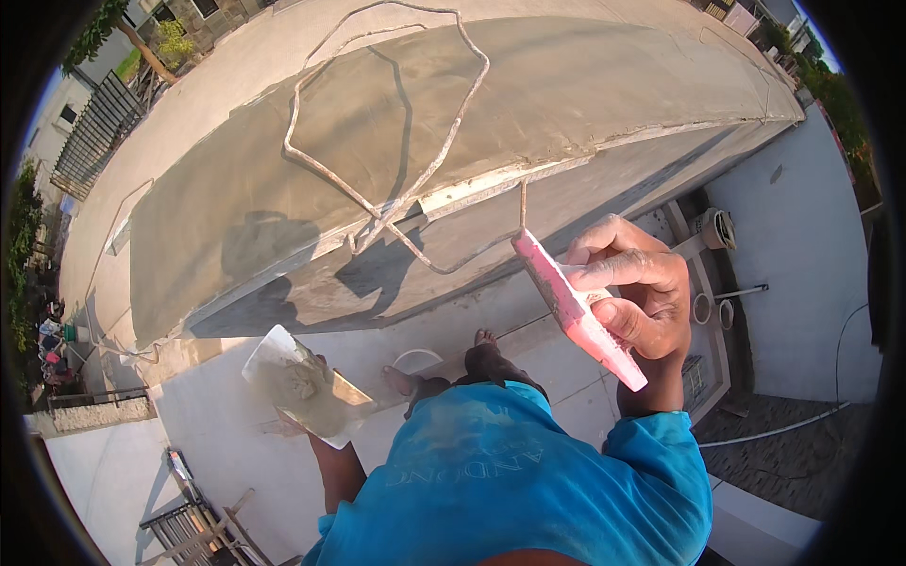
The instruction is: The person smooths a freshly poured concrete surface using a pink float and a trowel. They repeatedly apply and level the material across the curved surface while standing on a wooden plank.
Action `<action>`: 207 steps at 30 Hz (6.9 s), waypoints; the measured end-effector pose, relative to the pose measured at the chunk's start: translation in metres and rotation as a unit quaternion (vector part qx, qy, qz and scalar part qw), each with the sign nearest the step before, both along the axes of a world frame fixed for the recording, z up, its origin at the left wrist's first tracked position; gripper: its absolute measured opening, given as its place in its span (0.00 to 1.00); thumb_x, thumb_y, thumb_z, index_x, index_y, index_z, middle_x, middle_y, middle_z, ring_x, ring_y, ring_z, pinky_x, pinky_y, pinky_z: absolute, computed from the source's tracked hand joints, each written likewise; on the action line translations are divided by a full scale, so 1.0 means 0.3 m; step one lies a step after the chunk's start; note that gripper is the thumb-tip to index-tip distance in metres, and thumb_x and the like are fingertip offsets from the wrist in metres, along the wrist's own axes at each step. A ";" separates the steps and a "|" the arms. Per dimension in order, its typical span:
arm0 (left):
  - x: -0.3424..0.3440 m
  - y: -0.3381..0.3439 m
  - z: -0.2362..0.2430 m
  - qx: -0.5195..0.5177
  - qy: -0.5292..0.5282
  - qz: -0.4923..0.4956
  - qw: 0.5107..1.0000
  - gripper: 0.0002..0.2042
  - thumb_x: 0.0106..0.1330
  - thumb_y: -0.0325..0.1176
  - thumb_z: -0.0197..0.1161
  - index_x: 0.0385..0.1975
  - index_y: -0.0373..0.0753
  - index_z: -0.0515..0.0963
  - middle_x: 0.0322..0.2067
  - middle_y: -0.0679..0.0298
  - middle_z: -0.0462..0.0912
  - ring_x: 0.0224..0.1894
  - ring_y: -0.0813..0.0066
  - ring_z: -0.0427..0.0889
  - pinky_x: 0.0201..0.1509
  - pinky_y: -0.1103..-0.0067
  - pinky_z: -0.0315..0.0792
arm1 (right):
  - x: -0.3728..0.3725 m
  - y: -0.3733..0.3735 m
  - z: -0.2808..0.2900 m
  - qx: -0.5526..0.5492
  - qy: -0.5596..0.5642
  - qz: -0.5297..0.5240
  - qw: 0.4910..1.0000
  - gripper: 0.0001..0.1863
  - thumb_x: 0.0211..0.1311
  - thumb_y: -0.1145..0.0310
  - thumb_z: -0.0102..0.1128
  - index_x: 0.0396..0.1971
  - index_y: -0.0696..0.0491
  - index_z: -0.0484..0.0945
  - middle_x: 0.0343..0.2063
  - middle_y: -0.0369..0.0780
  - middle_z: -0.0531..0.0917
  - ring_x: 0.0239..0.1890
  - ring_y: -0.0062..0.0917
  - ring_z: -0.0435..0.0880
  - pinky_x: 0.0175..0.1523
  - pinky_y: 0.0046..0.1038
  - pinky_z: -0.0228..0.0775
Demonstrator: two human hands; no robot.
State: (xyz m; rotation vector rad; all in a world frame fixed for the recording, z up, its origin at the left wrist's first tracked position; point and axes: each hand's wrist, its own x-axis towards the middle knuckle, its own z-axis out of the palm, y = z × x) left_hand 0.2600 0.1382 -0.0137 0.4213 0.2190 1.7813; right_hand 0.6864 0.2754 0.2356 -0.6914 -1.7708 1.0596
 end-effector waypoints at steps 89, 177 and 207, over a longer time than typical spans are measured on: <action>0.368 0.257 0.589 -0.125 0.076 0.098 0.984 0.34 0.78 0.63 0.41 0.77 0.49 0.57 0.78 0.50 0.52 0.79 0.51 0.55 0.80 0.58 0.52 | 0.161 0.766 0.253 0.015 -0.103 -0.199 0.974 0.20 0.76 0.60 0.56 0.62 0.50 0.78 0.46 0.34 0.85 0.41 0.20 0.86 0.42 0.26 0.79; -0.026 -0.006 -0.202 -0.083 -0.040 0.188 0.978 0.27 0.78 0.46 0.53 0.73 0.43 0.62 0.65 0.52 0.71 0.65 0.54 0.73 0.64 0.59 0.76 | -0.803 0.642 -0.046 0.416 -0.314 0.122 0.845 0.15 0.68 0.65 0.53 0.50 0.56 0.78 0.43 0.55 0.82 0.50 0.52 0.81 0.58 0.49 0.74; 0.058 -0.102 -0.105 -0.058 -0.043 0.280 0.957 0.29 0.77 0.51 0.54 0.73 0.46 0.63 0.68 0.53 0.69 0.66 0.55 0.73 0.65 0.57 0.75 | -0.514 0.587 -0.017 0.342 -0.380 0.154 0.846 0.23 0.65 0.75 0.66 0.53 0.30 0.88 0.46 0.39 0.81 0.45 0.32 0.84 0.51 0.36 0.78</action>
